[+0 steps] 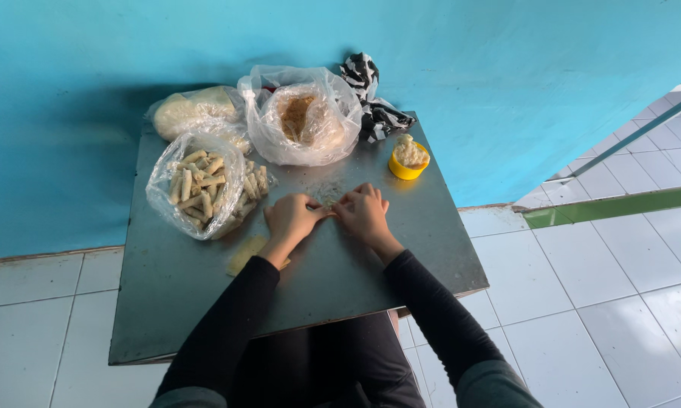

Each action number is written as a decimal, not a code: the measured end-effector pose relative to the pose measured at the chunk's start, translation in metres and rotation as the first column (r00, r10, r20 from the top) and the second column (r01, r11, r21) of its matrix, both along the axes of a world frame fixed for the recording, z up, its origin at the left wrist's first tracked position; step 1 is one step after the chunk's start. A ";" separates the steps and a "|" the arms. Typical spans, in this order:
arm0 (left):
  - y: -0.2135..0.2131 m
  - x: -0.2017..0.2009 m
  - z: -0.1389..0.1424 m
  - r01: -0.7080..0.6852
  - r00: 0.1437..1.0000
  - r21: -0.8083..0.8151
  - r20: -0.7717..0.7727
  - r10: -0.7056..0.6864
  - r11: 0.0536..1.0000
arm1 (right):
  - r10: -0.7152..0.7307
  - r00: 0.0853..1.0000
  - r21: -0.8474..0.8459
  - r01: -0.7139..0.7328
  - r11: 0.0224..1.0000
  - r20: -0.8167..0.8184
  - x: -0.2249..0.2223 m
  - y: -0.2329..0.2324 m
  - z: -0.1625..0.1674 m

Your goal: The person sits at a small metal table and folds stuffed snack rolls. They take a square wrapper, place filling from a yellow cup onto it, fold and roll the wrapper closed by hand, and place the finished roll into a plastic bag with other completed rolls.

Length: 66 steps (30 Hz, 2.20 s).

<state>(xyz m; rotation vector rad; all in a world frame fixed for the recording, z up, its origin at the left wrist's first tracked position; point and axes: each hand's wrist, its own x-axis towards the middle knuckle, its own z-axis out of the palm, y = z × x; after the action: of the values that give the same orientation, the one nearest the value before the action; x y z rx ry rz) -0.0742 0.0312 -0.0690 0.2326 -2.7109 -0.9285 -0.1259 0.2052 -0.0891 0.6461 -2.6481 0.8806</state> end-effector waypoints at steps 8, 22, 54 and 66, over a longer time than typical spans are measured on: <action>-0.002 0.012 -0.013 0.105 0.940 -0.206 -0.298 -0.164 0.973 | 0.219 0.976 0.037 -0.219 0.975 0.005 -0.011 0.021 -0.001; 0.013 0.008 -0.010 -0.067 0.959 -0.127 -0.281 0.029 0.990 | 0.098 0.991 -0.033 -0.102 0.994 -0.092 -0.012 0.010 0.001; -0.067 0.174 0.019 -0.213 0.899 0.009 -0.389 0.200 0.977 | 0.273 0.785 -0.043 -0.355 0.934 -0.556 0.011 -0.086 0.074; -0.077 0.179 -0.020 -0.274 0.891 0.076 -0.357 0.282 0.959 | 0.756 0.651 -0.121 -0.746 0.655 0.075 0.087 -0.121 0.096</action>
<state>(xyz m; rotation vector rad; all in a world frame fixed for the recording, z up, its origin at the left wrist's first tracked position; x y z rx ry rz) 0.1045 -0.0462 -0.0890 0.3991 -2.2534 -0.8246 -0.0393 0.0844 0.0074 1.8061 -2.3782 1.2404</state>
